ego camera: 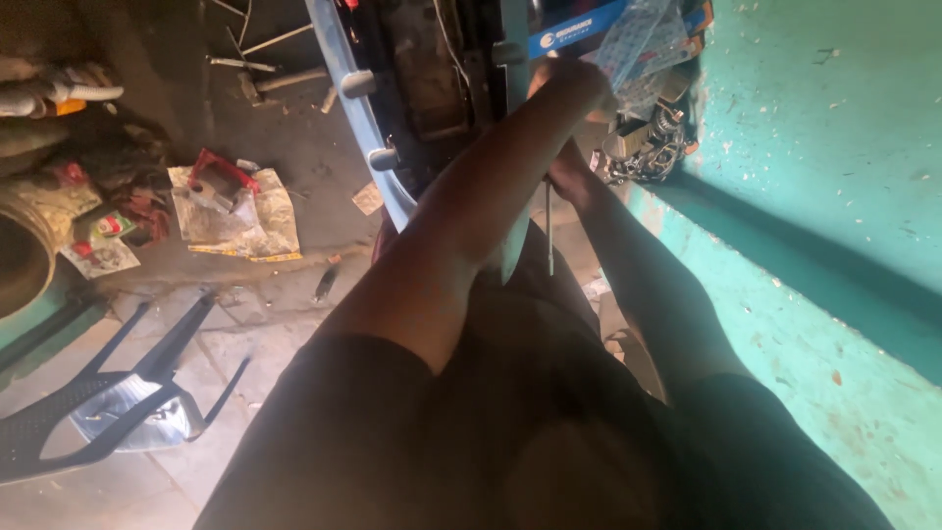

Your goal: The person works on the internal components of a motorcycle using a T-handle wrench and a screwdriver, removing and replacing parts within the engine compartment and under-seat area.

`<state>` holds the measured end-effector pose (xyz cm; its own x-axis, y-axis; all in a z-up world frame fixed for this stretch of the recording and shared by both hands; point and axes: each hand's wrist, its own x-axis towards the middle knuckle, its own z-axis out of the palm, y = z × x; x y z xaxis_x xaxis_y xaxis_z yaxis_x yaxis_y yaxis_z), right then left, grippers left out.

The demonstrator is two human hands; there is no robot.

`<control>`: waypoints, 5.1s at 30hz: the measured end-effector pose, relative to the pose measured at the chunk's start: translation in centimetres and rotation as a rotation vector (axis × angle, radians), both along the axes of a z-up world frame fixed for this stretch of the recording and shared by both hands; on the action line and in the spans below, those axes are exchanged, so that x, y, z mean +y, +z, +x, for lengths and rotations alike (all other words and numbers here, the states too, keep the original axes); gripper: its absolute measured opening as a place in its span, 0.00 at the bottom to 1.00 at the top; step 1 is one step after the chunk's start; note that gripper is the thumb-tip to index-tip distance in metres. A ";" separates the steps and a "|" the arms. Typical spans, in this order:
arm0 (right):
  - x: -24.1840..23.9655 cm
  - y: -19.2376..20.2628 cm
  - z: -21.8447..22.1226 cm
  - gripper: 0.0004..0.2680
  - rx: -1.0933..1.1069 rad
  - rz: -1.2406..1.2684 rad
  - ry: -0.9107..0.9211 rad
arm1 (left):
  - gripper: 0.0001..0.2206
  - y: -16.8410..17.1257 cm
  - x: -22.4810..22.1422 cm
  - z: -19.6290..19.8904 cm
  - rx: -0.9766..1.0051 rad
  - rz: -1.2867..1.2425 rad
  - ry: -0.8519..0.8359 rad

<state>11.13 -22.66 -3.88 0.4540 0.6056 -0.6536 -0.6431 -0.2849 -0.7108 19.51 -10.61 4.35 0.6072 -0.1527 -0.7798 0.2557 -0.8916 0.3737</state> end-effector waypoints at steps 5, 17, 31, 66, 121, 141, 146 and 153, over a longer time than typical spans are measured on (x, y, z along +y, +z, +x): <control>0.4 -2.3 0.5 0.19 -0.023 0.018 -0.029 | 0.18 0.0 1.8 -4.8 0.025 -0.074 -0.063; -0.6 2.7 1.7 0.35 0.174 0.311 0.092 | 0.17 18.8 30.0 -17.6 -0.335 -0.413 0.962; 0.0 -0.5 -0.2 0.32 -0.024 -0.122 0.087 | 0.07 22.7 25.6 -28.5 -0.336 -0.165 1.074; 0.4 -0.7 -1.2 0.32 -0.124 -0.033 0.022 | 0.09 21.1 21.8 -15.7 -0.205 -0.514 0.915; 0.1 -1.2 -0.7 0.30 -0.119 0.111 -0.016 | 0.08 17.7 12.4 -14.0 -0.406 -1.070 0.356; -0.4 1.2 -1.2 0.40 0.088 0.388 -0.076 | 0.03 13.9 6.3 -20.4 -1.328 -0.867 0.758; -1.1 -1.6 -1.2 0.39 0.002 0.412 -0.099 | 0.08 11.7 7.6 -18.5 -0.788 -0.759 0.795; -1.6 -0.1 -0.7 0.36 -0.058 0.343 -0.062 | 0.09 22.2 13.6 -8.6 -0.223 -0.652 -0.080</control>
<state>10.39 -24.22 -3.95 0.5274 0.7553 -0.3891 -0.6072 0.0147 -0.7944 10.89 2.95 26.52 0.7092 -0.5991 -0.3716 0.0534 -0.4799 0.8757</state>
